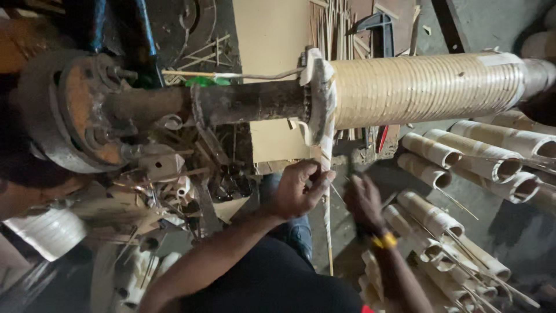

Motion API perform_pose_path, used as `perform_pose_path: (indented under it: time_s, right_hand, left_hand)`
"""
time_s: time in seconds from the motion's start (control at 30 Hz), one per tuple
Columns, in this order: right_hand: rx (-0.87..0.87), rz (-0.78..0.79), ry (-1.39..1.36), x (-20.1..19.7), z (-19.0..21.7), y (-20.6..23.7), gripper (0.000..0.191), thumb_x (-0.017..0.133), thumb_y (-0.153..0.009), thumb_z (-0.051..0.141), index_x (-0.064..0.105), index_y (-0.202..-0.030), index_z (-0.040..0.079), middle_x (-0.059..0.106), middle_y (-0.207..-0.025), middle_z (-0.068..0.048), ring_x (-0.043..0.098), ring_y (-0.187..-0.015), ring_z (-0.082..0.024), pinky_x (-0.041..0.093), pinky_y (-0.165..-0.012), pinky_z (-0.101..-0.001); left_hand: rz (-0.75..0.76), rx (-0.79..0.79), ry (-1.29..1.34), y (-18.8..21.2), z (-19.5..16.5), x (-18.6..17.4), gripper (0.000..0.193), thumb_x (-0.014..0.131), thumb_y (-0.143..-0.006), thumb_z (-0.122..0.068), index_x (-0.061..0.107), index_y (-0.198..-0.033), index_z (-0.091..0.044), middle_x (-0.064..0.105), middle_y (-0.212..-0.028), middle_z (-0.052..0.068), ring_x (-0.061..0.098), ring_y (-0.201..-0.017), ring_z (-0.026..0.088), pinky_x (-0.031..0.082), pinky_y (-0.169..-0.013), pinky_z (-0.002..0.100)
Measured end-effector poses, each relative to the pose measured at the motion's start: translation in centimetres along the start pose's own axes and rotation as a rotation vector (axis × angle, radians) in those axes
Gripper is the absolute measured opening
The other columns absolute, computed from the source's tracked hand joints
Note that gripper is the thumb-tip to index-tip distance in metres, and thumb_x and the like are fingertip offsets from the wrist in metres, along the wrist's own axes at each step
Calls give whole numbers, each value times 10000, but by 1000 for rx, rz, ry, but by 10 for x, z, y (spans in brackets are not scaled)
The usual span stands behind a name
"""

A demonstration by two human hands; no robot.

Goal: The person feeds thin wooden strips into a rotating machine drum, guiding and pressing the strips so they wind around the rotating mandrel. They use a hammer to tap and seat the wound material, adjust the strips by hand, and handle finished wound spools stacked nearby.

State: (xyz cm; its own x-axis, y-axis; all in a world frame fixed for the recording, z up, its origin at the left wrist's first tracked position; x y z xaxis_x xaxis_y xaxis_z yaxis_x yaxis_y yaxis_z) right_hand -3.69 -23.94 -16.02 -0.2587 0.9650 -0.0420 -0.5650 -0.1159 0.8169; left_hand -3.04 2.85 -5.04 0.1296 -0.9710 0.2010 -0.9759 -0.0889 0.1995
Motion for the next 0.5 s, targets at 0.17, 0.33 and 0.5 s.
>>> perform_pose_path:
  time_s: [0.17,0.33,0.5]
  right_hand:
    - [-8,-95,-354,-17,143,124,493,449,-1001,418,525,-1335,64,697,-1006,-74,695,-852,-159,575,-748,-279]
    - [-879,56,1129,88,291,139,532,529,-1061,91,411,-1570,-9,685,-1198,-198,707,-833,-227,570,-725,-353]
    - [-987,64,1299,136,324,143,570,585,-1059,45,415,-1599,-19,685,-1245,-288,735,-976,-286,586,-812,-391]
  left_hand:
    - [-42,-25,18,6,5,0,240,672,-988,-165,600,-823,-7,568,-715,67,526,-595,117,429,-558,317]
    - [16,-42,43,7,4,5,264,662,-1012,-167,599,-803,-20,561,-690,62,514,-596,126,437,-566,314]
    - [-18,53,22,6,-5,-1,216,667,-1016,-149,616,-854,-15,571,-753,72,534,-623,133,441,-584,320]
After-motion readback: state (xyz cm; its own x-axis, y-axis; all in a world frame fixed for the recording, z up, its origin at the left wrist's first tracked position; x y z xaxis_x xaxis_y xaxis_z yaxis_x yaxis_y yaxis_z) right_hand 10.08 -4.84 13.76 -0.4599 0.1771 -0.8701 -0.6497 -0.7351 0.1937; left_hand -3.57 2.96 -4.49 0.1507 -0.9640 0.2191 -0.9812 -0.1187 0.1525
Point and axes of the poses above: each hand's wrist, its own y-axis away from the middle knuckle, its own x-axis out of the palm, z = x × y, the point moved 7 cm from there along -y, towards the middle knuckle
